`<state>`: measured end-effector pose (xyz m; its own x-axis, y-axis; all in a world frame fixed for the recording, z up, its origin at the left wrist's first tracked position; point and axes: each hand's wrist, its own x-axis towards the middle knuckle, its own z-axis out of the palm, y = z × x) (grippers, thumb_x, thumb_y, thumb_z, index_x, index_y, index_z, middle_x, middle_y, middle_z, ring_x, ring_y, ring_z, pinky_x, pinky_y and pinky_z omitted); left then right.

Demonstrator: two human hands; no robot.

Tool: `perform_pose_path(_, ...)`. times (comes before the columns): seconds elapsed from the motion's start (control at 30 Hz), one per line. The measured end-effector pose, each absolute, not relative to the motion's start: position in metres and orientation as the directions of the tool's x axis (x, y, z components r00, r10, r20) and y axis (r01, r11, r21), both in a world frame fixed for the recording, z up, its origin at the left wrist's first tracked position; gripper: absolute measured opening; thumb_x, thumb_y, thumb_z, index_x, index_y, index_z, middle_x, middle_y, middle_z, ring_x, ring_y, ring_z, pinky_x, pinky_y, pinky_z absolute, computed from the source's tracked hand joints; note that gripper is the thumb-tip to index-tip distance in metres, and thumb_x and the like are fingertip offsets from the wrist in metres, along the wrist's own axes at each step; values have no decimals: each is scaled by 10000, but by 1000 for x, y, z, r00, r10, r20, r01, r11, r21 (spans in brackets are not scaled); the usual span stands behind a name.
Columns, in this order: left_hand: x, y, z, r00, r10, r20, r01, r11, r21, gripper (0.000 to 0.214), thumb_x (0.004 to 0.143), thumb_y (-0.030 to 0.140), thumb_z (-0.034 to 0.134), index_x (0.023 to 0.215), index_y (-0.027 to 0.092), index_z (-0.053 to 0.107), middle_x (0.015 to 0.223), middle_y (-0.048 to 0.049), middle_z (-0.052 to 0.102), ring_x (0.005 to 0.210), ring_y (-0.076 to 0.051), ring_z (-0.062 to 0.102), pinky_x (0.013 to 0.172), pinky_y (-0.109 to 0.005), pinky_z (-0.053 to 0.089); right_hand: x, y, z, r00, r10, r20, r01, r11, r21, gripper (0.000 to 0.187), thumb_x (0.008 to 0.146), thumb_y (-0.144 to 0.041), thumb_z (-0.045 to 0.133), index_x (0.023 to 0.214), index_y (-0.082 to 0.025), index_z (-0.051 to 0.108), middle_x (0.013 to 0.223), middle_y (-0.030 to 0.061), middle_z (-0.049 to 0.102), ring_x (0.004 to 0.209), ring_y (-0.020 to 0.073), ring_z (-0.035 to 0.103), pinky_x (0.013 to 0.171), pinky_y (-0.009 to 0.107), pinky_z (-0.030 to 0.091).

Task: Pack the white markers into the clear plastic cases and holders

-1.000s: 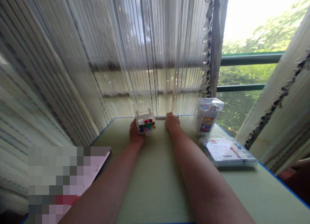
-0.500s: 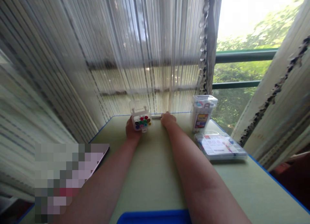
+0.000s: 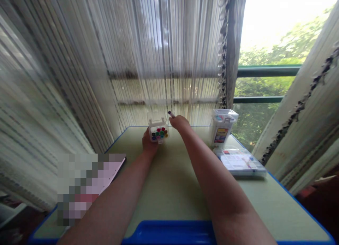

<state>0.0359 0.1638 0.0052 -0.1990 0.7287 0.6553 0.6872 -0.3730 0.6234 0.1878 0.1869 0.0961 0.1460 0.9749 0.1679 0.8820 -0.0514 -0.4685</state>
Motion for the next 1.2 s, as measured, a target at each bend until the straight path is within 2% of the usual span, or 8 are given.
perform_pose_path(0.1, 36, 160, 8, -178, 741, 647, 676, -386, 628, 206, 753, 205, 592, 951, 149, 594, 937, -150, 664, 937, -293, 644, 784, -426, 514, 185, 154, 115, 149, 861, 486, 847, 143, -513, 411, 929, -406, 388, 969, -113, 673, 875, 154, 678, 930, 255, 616, 772, 325, 477)
perform_pose_path(0.17, 37, 158, 10, -144, 744, 652, 672, -410, 616, 208, 743, 180, 595, 949, 153, 591, 951, -149, 661, 966, -293, 636, 800, -424, 519, 187, 123, 118, 147, 800, 582, 834, 217, -508, 372, 948, -407, 359, 967, -159, 635, 899, 126, 662, 995, 248, 578, 796, 332, 470)
perform_pose_path(0.27, 41, 155, 12, -66, 736, 674, 695, -450, 560, 219, 743, 164, 591, 962, 162, 578, 989, -155, 652, 1001, -297, 622, 819, -437, 523, 195, 78, 101, 260, 458, 850, 753, 455, -475, 292, 938, -424, 394, 845, -201, 559, 870, 109, 625, 947, 240, 570, 781, 372, 477)
perform_pose_path(0.33, 45, 153, 12, 17, 726, 687, 707, -495, 505, 231, 743, 176, 598, 973, 172, 570, 1009, -155, 644, 1004, -291, 620, 824, -433, 529, 202, 56, 82, 244, 364, 899, 669, 608, -428, 226, 922, -412, 448, 801, -230, 501, 732, 46, 595, 800, 205, 596, 723, 361, 489)
perform_pose_path(0.43, 50, 150, 10, 174, 692, 701, 697, -589, 409, 297, 723, 194, 629, 1011, 195, 557, 1054, -137, 627, 1043, -276, 602, 853, -412, 532, 205, 43, 56, 280, 420, 863, 492, 710, -504, 171, 924, -380, 463, 847, -227, 468, 578, -38, 539, 538, 146, 580, 536, 288, 459)
perform_pose_path(0.53, 52, 146, 9, 292, 643, 707, 661, -671, 337, 348, 730, 207, 619, 1067, 195, 535, 1109, -126, 607, 1112, -262, 566, 941, -413, 499, 202, 44, 48, 304, 482, 822, 445, 691, -570, 179, 926, -371, 464, 836, -216, 465, 533, -56, 540, 479, 131, 579, 496, 255, 439)
perform_pose_path(0.83, 50, 146, 10, 249, 640, 727, 679, -651, 340, 270, 741, 227, 595, 999, 174, 533, 1039, -121, 626, 1017, -239, 602, 871, -365, 512, 198, 54, 46, 140, 382, 914, 622, 684, -381, 175, 883, -359, 536, 798, -208, 516, 765, 33, 605, 708, 157, 602, 646, 280, 495)
perform_pose_path(1.2, 51, 151, 12, 219, 646, 732, 732, -604, 314, 212, 715, 235, 592, 914, 192, 534, 961, -101, 634, 950, -243, 613, 832, -364, 518, 196, 57, 39, 50, 535, 843, 640, 632, -438, 90, 855, -316, 592, 902, -240, 602, 952, 42, 704, 854, 163, 668, 777, 279, 520)
